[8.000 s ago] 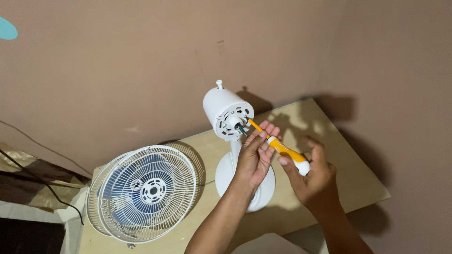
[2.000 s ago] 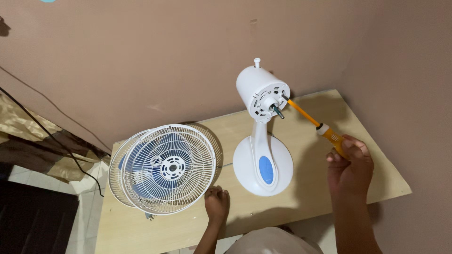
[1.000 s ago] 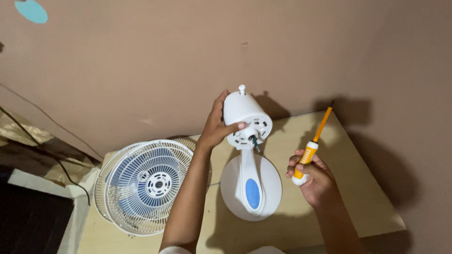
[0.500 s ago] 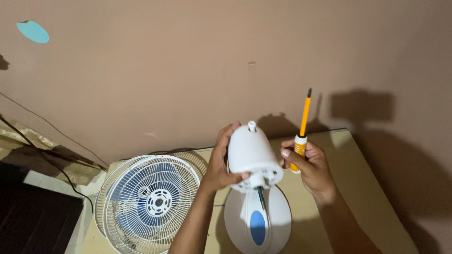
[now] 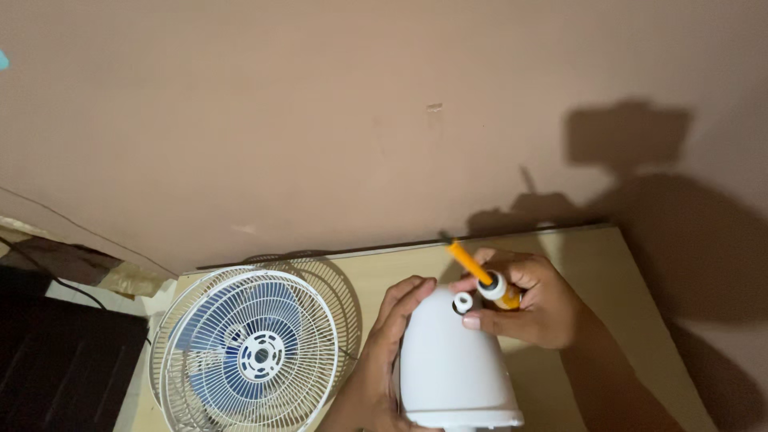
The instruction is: The person removes the front grill of a white table fan, then uses a yellow screwdriver to loosen and remove screws from the rear motor housing. The fan blade and grill remain on the table while the motor housing is worked on.
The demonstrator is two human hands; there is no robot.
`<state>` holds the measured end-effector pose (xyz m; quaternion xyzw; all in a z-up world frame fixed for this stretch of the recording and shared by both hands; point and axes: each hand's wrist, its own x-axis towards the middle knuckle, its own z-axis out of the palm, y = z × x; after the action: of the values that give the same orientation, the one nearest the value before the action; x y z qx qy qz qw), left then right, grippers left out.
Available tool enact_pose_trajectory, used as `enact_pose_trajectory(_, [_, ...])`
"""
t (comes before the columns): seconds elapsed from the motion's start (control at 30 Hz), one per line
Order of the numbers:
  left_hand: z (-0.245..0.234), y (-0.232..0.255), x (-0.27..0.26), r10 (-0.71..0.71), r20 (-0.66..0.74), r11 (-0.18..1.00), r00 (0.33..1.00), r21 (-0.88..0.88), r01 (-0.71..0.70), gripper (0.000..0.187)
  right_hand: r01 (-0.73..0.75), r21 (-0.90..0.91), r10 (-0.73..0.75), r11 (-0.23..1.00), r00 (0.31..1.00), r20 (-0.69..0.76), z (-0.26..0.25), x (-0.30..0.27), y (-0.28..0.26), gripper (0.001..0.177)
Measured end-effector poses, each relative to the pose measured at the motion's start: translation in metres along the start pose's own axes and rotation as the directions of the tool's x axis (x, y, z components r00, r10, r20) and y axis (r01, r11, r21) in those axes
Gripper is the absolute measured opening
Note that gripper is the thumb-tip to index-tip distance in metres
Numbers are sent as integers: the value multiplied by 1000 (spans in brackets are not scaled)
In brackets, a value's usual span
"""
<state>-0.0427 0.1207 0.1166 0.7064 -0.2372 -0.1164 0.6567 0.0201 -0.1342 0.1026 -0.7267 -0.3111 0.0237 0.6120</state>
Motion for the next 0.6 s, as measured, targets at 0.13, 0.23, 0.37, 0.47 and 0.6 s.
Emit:
enact_pose_trajectory(0.13, [4,4,6,-13,11,997,1000,-71,14,123,-122,31,121,992,991,49,0,5,-9,15])
enact_pose_trajectory(0.23, [2,0,4,-102,-2,991,995,-90,102,123,-35,58,32,998,998,55,5,6,-10,12])
enact_pose_trajectory(0.37, [1,-14,-1,-30,-7,996,1000,-85,30,127,74,89,-77,993,997,32,9,7,-4,18])
enact_pose_trajectory(0.47, [-1,-21,-6,-68,-5,998,998,4,68,130,146,40,-147,988,989,24,8,8,1,21])
enact_pose_trajectory(0.6, [0,-20,-6,15,10,1000,1000,13,-15,128,105,-13,-104,994,994,33,6,5,4,21])
